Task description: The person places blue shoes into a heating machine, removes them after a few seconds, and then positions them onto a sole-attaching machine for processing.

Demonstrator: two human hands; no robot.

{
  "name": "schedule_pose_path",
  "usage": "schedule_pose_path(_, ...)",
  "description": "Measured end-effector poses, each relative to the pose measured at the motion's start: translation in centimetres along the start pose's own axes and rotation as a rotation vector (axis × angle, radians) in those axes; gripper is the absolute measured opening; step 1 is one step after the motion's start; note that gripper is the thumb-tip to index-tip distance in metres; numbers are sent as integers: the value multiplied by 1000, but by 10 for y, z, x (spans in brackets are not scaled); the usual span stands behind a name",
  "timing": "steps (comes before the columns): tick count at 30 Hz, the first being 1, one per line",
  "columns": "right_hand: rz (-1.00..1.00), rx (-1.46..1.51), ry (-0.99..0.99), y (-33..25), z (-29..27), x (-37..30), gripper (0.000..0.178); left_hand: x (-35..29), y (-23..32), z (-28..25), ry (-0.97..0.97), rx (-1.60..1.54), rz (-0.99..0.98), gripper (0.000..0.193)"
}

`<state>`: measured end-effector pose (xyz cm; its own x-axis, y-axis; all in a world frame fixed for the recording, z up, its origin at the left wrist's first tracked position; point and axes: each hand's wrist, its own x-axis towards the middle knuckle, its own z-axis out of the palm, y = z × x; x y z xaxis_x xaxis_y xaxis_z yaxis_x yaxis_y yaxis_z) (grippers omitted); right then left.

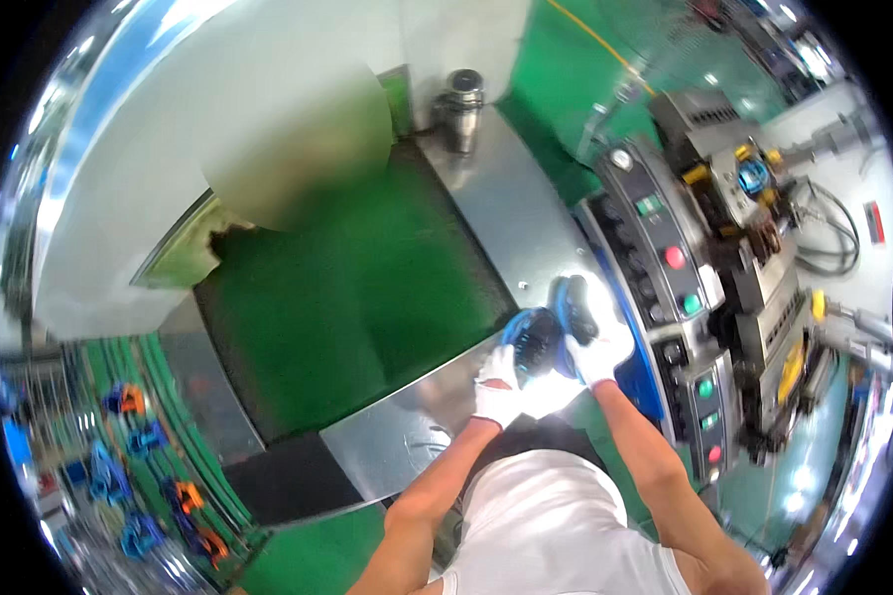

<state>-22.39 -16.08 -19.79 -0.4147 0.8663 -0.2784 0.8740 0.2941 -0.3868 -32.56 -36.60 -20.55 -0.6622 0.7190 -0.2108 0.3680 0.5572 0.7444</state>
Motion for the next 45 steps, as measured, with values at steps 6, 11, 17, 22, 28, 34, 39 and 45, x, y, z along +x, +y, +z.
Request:
schedule_pose_path(6,77,365,47,30,-7,-9,70,19,-13,-3,-72,-230,-84,67)
schedule_pose_path(11,402,866,133,27,-73,-115,57,29,22,-23,-305,-156,-228,43)
schedule_pose_path(17,669,971,497,90,-127,-261,74,-36,154,14,-648,176,193,64)
schedule_pose_path(22,940,1193,873,134,-183,-377,81,-106,255,62,-924,266,433,67)
schedule_pose_path(28,841,1515,1721,188,-184,-528,65,-241,357,138,-1202,183,822,43)
schedule_pose_path(34,1229,778,2098,253,-204,-663,62,-387,467,239,-1222,300,1257,65)
schedule_pose_path(39,1680,358,1903,324,-208,-739,85,-569,497,332,-1542,-29,1451,77)
schedule_pose_path(45,1839,414,1763,422,-220,-785,81,-672,493,439,-1498,-208,1515,63)
